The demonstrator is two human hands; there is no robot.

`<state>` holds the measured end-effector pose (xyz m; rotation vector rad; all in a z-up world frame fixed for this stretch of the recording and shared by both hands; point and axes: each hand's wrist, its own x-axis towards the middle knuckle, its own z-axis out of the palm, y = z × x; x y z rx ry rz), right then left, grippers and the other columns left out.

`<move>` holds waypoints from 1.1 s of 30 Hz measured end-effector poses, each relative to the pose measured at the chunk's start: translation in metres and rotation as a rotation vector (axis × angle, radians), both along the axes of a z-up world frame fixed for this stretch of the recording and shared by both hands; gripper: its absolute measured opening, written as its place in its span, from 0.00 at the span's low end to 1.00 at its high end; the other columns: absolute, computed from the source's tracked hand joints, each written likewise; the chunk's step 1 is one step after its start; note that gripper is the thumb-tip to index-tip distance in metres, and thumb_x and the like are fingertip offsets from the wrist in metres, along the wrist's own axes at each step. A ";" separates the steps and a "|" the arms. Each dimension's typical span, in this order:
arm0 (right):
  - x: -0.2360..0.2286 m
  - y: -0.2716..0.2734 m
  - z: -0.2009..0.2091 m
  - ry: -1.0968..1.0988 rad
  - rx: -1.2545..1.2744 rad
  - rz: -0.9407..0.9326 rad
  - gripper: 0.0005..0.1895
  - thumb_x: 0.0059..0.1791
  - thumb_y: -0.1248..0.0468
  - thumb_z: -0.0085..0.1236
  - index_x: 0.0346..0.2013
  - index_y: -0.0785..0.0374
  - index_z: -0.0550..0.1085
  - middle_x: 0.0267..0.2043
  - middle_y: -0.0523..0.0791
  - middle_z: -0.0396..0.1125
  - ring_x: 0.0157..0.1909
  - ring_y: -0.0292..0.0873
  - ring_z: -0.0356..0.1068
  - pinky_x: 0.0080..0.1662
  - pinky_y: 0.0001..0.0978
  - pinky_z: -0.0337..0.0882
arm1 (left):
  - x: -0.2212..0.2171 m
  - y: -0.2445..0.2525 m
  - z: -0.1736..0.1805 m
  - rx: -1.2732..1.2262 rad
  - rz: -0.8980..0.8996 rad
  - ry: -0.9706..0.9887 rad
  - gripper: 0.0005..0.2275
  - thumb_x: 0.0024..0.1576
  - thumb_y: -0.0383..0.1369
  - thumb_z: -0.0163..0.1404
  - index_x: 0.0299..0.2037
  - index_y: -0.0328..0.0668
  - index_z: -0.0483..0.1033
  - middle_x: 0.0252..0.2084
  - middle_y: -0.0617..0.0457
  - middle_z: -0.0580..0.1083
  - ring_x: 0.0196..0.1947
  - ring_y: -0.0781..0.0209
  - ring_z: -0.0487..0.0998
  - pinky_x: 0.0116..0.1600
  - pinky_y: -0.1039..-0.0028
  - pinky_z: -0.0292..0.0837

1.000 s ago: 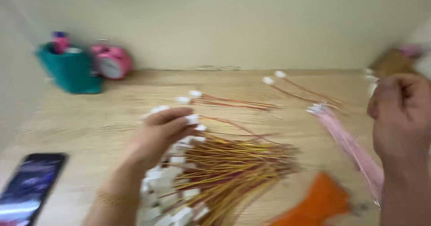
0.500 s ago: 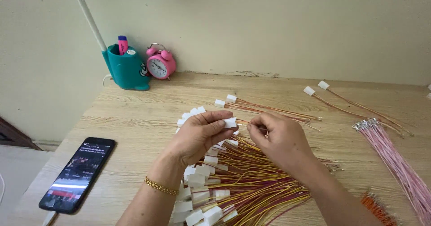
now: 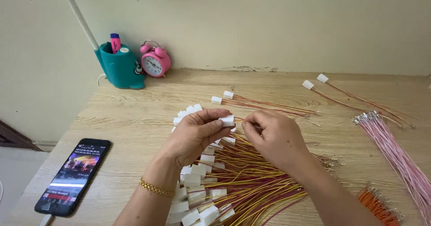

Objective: The person assembles wire harnesses by inserting the ends of multi-colored wires into white plastic connectors. They handle bundles of orange, yellow, and pink wires, repeatedly picking up a connector and a wire, inserting the wire, and placing the completed unit on the table.

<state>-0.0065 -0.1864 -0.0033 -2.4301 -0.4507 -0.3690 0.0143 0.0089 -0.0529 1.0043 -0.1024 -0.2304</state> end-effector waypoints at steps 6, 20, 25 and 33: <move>-0.007 0.004 0.000 0.005 -0.047 -0.051 0.08 0.46 0.56 0.54 0.27 0.52 0.78 0.24 0.43 0.72 0.33 0.47 0.74 0.37 0.35 0.72 | 0.001 -0.004 -0.003 0.030 0.009 -0.016 0.13 0.54 0.18 0.50 0.49 0.22 0.74 0.41 0.40 0.72 0.42 0.49 0.78 0.53 0.57 0.78; -0.004 0.003 -0.006 -0.044 -0.037 -0.032 0.08 0.46 0.58 0.52 0.27 0.55 0.76 0.25 0.46 0.71 0.34 0.50 0.74 0.37 0.39 0.72 | 0.003 -0.006 -0.009 0.077 0.035 -0.047 0.12 0.54 0.17 0.49 0.48 0.21 0.74 0.41 0.39 0.73 0.40 0.48 0.79 0.51 0.57 0.79; 0.000 0.002 -0.014 -0.063 -0.028 0.019 0.06 0.46 0.59 0.53 0.27 0.56 0.75 0.25 0.48 0.70 0.35 0.52 0.73 0.36 0.40 0.72 | 0.004 -0.009 -0.014 0.097 0.033 -0.059 0.12 0.54 0.18 0.49 0.49 0.21 0.74 0.42 0.39 0.73 0.41 0.49 0.78 0.53 0.59 0.78; 0.003 0.000 -0.020 -0.138 -0.089 0.097 0.06 0.48 0.59 0.51 0.28 0.54 0.72 0.23 0.44 0.66 0.33 0.49 0.72 0.36 0.37 0.71 | 0.001 -0.008 -0.011 0.102 0.041 -0.045 0.12 0.54 0.18 0.49 0.48 0.22 0.75 0.43 0.39 0.73 0.43 0.53 0.77 0.53 0.59 0.78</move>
